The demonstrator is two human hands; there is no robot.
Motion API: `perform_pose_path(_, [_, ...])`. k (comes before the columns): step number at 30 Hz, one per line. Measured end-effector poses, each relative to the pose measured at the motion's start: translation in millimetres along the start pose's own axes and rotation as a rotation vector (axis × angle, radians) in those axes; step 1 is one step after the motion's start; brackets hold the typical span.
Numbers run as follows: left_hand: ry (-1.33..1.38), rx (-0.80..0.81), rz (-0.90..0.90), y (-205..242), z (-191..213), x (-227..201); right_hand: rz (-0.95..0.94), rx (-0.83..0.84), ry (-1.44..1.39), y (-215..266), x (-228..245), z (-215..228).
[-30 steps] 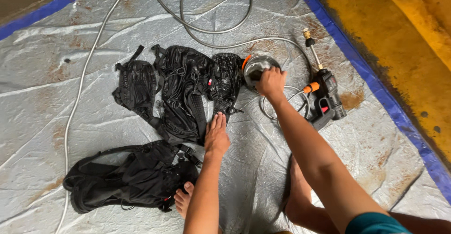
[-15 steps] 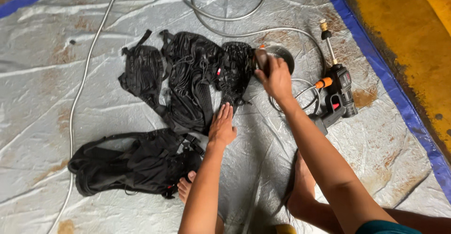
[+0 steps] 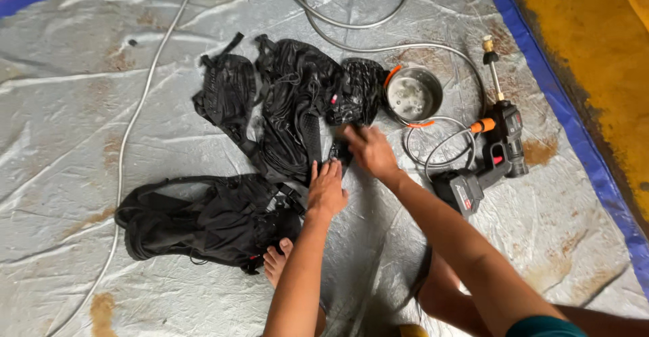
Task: The person cleans a black vest on the floor using a brush and liquid from a small metal bowl.
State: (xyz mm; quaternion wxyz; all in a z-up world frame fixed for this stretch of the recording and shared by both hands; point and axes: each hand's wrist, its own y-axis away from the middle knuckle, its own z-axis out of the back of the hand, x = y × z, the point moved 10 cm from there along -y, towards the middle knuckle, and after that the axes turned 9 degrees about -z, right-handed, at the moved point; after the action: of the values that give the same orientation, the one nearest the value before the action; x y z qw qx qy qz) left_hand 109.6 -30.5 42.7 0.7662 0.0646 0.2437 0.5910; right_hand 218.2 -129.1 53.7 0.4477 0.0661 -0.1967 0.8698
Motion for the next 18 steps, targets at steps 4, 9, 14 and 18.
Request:
perform_pose_path(4, [0.004, -0.044, -0.027, -3, -1, 7, 0.19, 0.069, -0.023, -8, 14, 9])
perform_pose_path(9, [-0.017, -0.012, -0.007, 5, -1, 1, 0.407, 0.118, -0.139, 2, 64, 24])
perform_pose_path(14, [0.03, 0.035, -0.013, 6, 4, -3, -0.056, 0.079, 0.064, -20, -5, -12])
perform_pose_path(18, [0.036, 0.063, 0.006, 8, -5, 6, 0.158, 0.165, 0.052, -13, 61, 14])
